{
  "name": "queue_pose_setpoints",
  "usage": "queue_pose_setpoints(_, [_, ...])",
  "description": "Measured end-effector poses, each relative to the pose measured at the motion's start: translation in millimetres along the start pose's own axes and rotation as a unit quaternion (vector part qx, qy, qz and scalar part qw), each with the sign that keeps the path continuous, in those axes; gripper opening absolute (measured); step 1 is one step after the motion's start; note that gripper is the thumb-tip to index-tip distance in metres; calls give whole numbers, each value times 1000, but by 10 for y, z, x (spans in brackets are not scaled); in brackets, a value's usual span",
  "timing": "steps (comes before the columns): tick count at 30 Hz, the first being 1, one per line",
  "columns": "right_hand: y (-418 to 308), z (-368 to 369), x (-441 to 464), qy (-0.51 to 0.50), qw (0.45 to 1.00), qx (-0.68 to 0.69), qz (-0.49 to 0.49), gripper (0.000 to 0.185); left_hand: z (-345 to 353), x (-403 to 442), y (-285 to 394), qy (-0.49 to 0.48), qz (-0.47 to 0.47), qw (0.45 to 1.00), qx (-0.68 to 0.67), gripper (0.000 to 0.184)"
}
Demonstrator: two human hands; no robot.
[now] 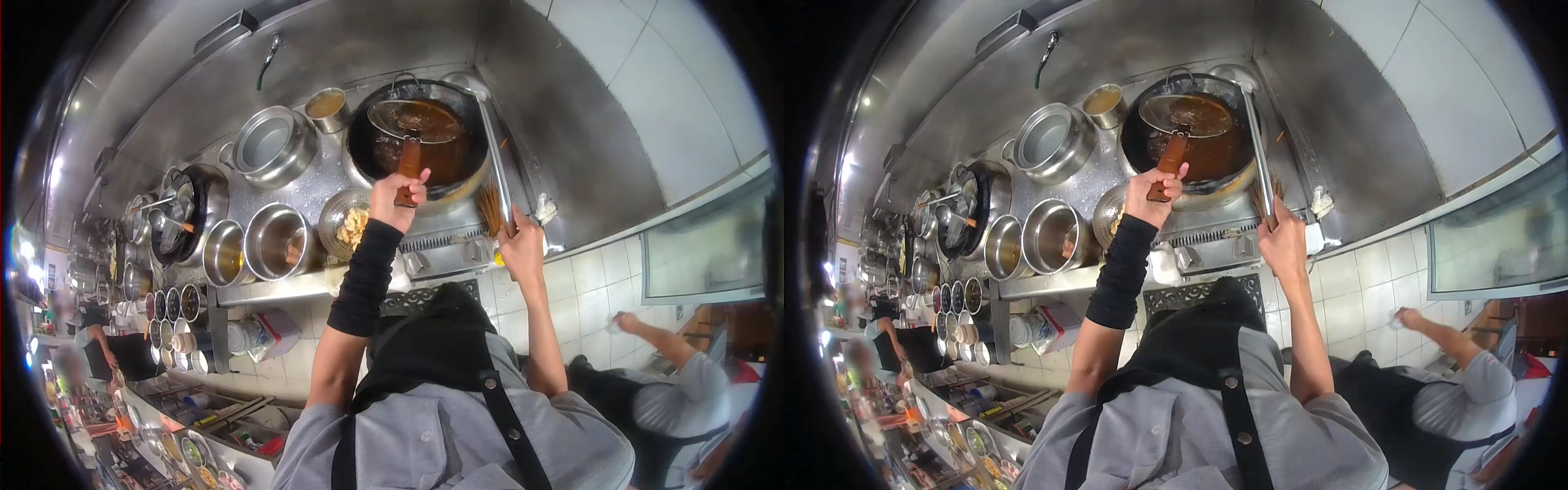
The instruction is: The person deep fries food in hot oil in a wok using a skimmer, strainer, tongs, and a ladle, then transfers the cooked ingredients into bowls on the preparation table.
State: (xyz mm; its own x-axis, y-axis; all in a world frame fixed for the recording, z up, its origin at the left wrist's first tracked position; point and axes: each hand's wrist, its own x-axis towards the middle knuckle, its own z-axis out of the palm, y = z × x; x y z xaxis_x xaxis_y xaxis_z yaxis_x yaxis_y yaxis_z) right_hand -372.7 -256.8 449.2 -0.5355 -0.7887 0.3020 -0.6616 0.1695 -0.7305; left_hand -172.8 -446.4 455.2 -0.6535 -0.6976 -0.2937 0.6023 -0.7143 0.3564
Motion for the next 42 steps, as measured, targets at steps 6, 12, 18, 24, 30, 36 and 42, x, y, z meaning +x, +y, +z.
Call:
queue_pose_setpoints(6, [135, 97, 195, -38, 974, 177, 138, 42, 38, 78, 134, -17, 12, 999, 37, 32])
queue_pose_setpoints(12, [396, 470, 107, 6, 959, 217, 184, 40, -83, 42, 242, -48, 2, 999, 4, 40])
queue_pose_setpoints(18, [1321, 382, -431, 39, 980, 81, 178, 33, -498, -168, 340, -96, 13, 992, -81, 51])
queue_pose_setpoints(24, [1469, -163, -867, -104, 964, -26, 241, 42, -676, -906, 777, -64, 75, 994, -49, 53])
queue_pose_setpoints(30, [2886, 332, -1599, -48, 980, -178, 70, 34, -469, -1396, 923, 201, 216, 863, 410, 56])
queue_pose_setpoints(36, [3379, 415, -1712, -173, 943, -183, 218, 25, -1102, -1176, 1089, 357, 89, 394, 842, 57])
queue_pose_setpoints(42, [3561, 554, -1683, -152, 935, -202, 249, 34, -1254, -1891, 1398, 333, 195, 766, 514, 72])
